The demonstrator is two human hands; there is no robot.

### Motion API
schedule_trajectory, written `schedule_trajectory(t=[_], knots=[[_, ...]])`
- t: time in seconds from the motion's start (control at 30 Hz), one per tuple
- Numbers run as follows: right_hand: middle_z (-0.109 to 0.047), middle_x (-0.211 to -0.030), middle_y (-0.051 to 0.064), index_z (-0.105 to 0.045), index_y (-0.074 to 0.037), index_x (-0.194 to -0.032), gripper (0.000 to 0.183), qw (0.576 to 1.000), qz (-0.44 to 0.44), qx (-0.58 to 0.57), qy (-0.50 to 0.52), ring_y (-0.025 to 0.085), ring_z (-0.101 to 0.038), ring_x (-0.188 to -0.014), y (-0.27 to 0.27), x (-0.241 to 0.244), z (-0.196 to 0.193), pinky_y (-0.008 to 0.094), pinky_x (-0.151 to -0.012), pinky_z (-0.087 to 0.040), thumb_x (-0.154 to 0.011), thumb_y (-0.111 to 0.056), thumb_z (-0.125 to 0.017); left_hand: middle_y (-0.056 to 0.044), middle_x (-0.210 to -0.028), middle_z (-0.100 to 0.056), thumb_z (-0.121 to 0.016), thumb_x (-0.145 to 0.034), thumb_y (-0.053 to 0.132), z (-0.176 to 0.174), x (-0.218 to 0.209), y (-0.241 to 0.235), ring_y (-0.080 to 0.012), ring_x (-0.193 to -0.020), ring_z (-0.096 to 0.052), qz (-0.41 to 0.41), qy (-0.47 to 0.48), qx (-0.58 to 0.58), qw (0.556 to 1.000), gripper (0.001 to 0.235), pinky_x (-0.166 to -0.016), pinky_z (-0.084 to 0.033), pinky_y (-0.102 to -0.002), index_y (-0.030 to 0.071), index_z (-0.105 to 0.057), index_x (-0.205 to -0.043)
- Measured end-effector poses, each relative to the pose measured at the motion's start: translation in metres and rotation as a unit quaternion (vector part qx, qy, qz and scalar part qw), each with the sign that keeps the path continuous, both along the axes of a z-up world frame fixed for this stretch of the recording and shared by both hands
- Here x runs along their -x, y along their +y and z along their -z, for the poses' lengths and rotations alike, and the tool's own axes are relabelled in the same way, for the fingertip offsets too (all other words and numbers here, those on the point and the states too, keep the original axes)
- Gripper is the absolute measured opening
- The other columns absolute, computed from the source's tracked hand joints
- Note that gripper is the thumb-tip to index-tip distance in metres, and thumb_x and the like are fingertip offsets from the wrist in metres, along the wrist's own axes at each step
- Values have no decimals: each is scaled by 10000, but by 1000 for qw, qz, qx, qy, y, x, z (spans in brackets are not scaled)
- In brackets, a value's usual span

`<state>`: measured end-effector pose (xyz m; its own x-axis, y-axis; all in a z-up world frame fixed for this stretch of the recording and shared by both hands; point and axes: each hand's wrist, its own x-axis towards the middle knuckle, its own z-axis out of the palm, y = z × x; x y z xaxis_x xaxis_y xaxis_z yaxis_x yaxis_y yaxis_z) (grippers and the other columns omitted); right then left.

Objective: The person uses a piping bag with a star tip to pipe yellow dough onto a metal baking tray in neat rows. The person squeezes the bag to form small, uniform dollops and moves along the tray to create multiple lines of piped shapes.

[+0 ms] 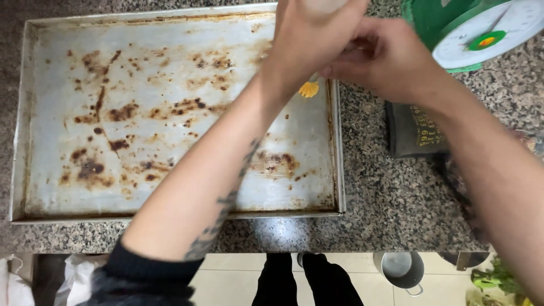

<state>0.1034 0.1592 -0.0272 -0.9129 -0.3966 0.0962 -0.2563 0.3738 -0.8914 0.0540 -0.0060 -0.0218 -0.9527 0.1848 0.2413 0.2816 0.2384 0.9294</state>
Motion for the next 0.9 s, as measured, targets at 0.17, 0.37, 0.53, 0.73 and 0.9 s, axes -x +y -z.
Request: schedule_trajectory(t=[0.17,0.37,0.53,0.73,0.9], knots=[[-801,-1317,131,-746,44,-1346,333,998,-7,-24,64,194,-743,-1236,0,-16,-44,345,-1103,-655,-1043,28,-883,134,-636,-562,-625,-946,328,-49,-28,-12,-12,-663,-597,38,-5,-39,999,313,-637,-530,-290,280,-495,-665],[-507,-824,-81,-512,-156,-924,486,1000,-12,-18,18,7,-441,-767,-3,-33,-18,198,-657,-363,-1039,-60,-974,147,-548,-531,-573,-1005,444,-56,-58,-19,-7,-597,-587,-23,1,0,1000,466,-705,-560,-306,295,-417,-592],[-848,-1105,80,-789,9,-1234,314,999,-17,-11,-36,129,-761,-1063,-9,-44,6,304,-932,-690,-952,-25,-921,66,-440,-567,-569,-963,617,-15,-66,-17,-61,-449,-608,0,-31,18,999,583,-561,-553,-287,243,-512,-519],[-861,-1148,97,-795,-4,-1259,300,997,13,-35,-67,181,-808,-1076,-11,-48,17,344,-954,-702,-970,-18,-874,63,-624,-653,-692,-995,487,8,-67,-15,-76,-600,-628,43,14,-107,993,262,-570,-561,-333,256,-745,-885],[-854,-1240,137,-775,9,-1315,369,996,18,-54,-71,244,-828,-1140,-11,-45,26,388,-1040,-707,-960,-32,-868,101,-636,-623,-756,-922,447,15,-67,-10,-53,-631,-605,7,-22,-117,993,265,-594,-511,-310,263,-647,-764]])
